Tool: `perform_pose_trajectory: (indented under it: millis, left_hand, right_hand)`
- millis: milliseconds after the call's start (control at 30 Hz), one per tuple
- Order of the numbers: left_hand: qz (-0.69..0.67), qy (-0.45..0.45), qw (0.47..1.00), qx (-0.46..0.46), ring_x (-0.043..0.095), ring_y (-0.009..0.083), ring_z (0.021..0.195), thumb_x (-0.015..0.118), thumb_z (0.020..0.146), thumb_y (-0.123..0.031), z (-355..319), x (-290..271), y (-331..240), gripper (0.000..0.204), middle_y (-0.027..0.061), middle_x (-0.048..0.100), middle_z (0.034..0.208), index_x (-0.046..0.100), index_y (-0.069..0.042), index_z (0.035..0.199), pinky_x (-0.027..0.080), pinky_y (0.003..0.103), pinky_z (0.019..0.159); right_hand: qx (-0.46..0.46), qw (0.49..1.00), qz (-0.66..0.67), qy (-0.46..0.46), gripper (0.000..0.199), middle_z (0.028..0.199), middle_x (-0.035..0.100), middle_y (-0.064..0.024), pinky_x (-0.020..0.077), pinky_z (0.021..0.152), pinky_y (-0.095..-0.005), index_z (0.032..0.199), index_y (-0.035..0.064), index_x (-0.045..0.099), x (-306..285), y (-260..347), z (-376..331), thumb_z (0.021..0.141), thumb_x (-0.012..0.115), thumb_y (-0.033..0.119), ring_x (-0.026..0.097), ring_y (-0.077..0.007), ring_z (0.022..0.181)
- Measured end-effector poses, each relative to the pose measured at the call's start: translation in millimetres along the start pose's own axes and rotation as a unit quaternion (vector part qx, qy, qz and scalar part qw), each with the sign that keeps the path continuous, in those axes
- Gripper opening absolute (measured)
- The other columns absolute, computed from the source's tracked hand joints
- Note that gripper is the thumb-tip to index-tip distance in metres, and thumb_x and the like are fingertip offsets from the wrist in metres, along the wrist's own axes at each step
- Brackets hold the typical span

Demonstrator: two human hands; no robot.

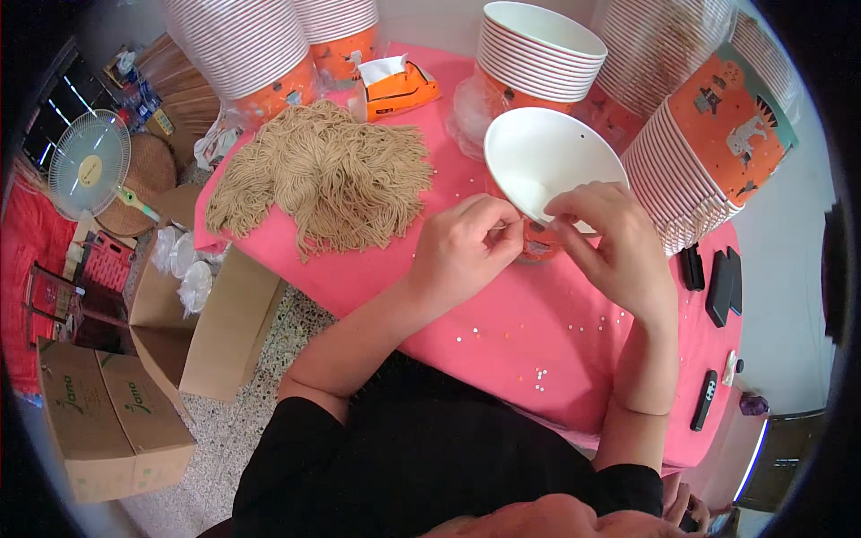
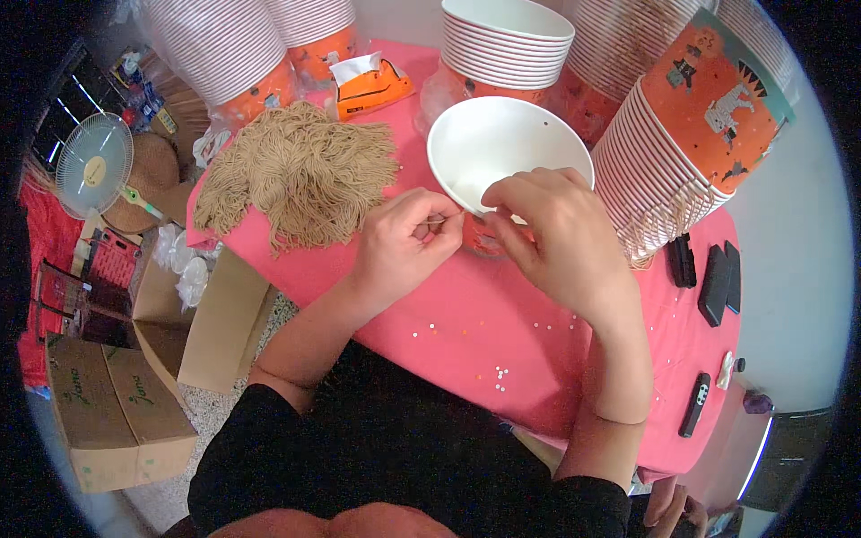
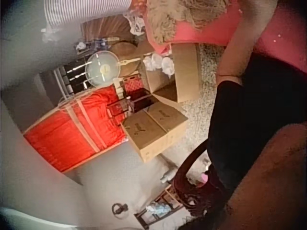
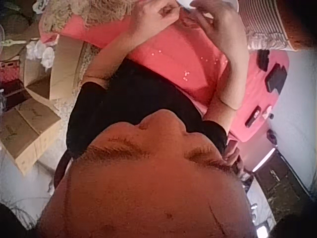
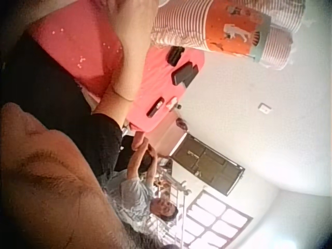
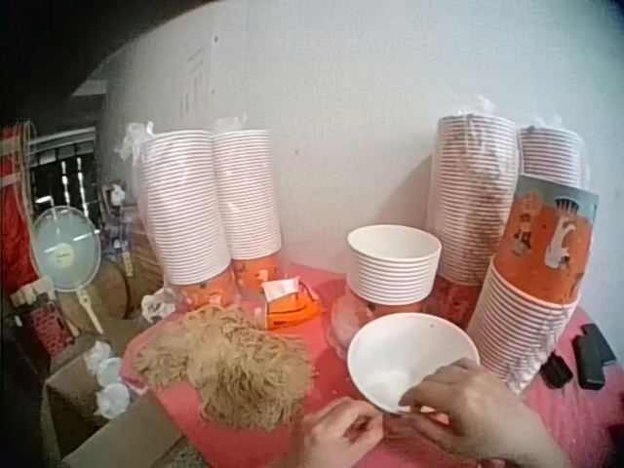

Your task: The person is tying strings to the handles of paper buckets.

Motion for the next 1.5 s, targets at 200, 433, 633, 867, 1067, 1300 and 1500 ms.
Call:
perform_pose_trajectory:
  millis: [200,433,633,867,1067,1300,1500]
  left_hand:
    - [-0.001,-0.016,1.000,-0.001,0.065,0.0210,0.058,0.070,0.074,-0.003,-0.3,0.2,2.3,0.011,0.0068,0.064,0.069,0.060,-0.005,0.077,0.051,0.032,0.052]
    - [0.014,-0.017,1.000,0.002,0.064,0.0214,0.055,0.072,0.074,-0.006,2.4,0.3,2.3,0.012,0.0060,0.064,0.066,0.060,-0.006,0.076,0.049,0.033,0.049]
    - [0.016,-0.033,0.998,0.050,0.061,0.0128,0.052,0.075,0.075,-0.007,4.0,-5.5,-4.0,0.015,0.0051,0.062,0.065,0.062,-0.006,0.083,0.046,0.028,0.045]
    - [0.190,0.068,0.979,0.040,0.063,0.0254,0.078,0.072,0.078,-0.014,5.4,-19.8,18.2,0.019,0.0058,0.064,0.076,0.063,-0.008,0.095,0.049,0.042,0.082]
    - [0.277,0.064,0.956,0.070,0.059,0.0263,0.092,0.067,0.081,-0.013,16.4,-59.9,56.7,0.007,0.0086,0.065,0.086,0.064,-0.006,0.084,0.040,0.047,0.092]
    - [0.183,0.030,0.983,-0.012,0.063,0.0192,0.076,0.064,0.086,-0.010,22.4,-95.0,50.0,0.012,0.0081,0.067,0.080,0.069,-0.003,0.094,0.047,0.033,0.075]
    - [-0.275,0.216,0.922,-0.167,0.064,0.0082,0.071,0.057,0.093,-0.009,-1.1,-54.5,24.7,0.023,0.0042,0.068,0.080,0.065,0.000,0.114,0.048,0.023,0.066]
  right_hand:
    - [0.050,0.998,0.038,-0.010,0.012,0.082,0.065,-0.0118,0.0474,0.073,-0.0370,0.091,0.0014,0.065,0.5,-9.9,1.3,0.079,0.065,0.004,0.063,-0.0285,0.076]
    - [0.104,0.966,0.177,0.156,0.011,0.080,0.068,-0.0068,0.0489,0.067,-0.0265,0.094,-0.0018,0.067,29.3,-31.9,25.6,0.086,0.060,0.000,0.060,-0.0100,0.074]
    - [0.064,0.936,0.244,0.246,0.008,0.077,0.065,-0.0035,0.0474,0.068,-0.0262,0.091,-0.0028,0.062,52.4,-33.5,36.1,0.086,0.058,0.002,0.057,-0.0077,0.073]
    - [0.057,0.989,-0.124,-0.058,0.013,0.073,0.057,-0.0173,0.0462,0.061,-0.0444,0.083,0.0018,0.051,-19.2,-35.1,16.8,0.075,0.061,0.004,0.060,-0.0371,0.070]
    - [0.136,0.942,-0.261,-0.161,0.011,0.078,0.057,-0.0181,0.0464,0.061,-0.0434,0.090,0.0033,0.052,-90.8,-43.5,-26.5,0.082,0.059,0.005,0.059,-0.0377,0.070]
    - [0.250,0.887,-0.356,-0.154,0.007,0.080,0.052,-0.0182,0.0442,0.061,-0.0412,0.088,0.0038,0.046,-141.1,-59.9,-90.8,0.088,0.052,0.008,0.053,-0.0382,0.069]
    - [0.361,0.838,-0.406,-0.058,0.007,0.084,0.057,-0.0169,0.0455,0.064,-0.0444,0.092,0.0044,0.051,-133.3,-93.0,-130.6,0.088,0.053,0.010,0.057,-0.0377,0.073]
Point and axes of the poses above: each hand's wrist, its own z-axis towards the middle knuckle, its own x-axis out of the palm, y = z × x, the point moved 8 cm from there along z, towards the middle knuckle
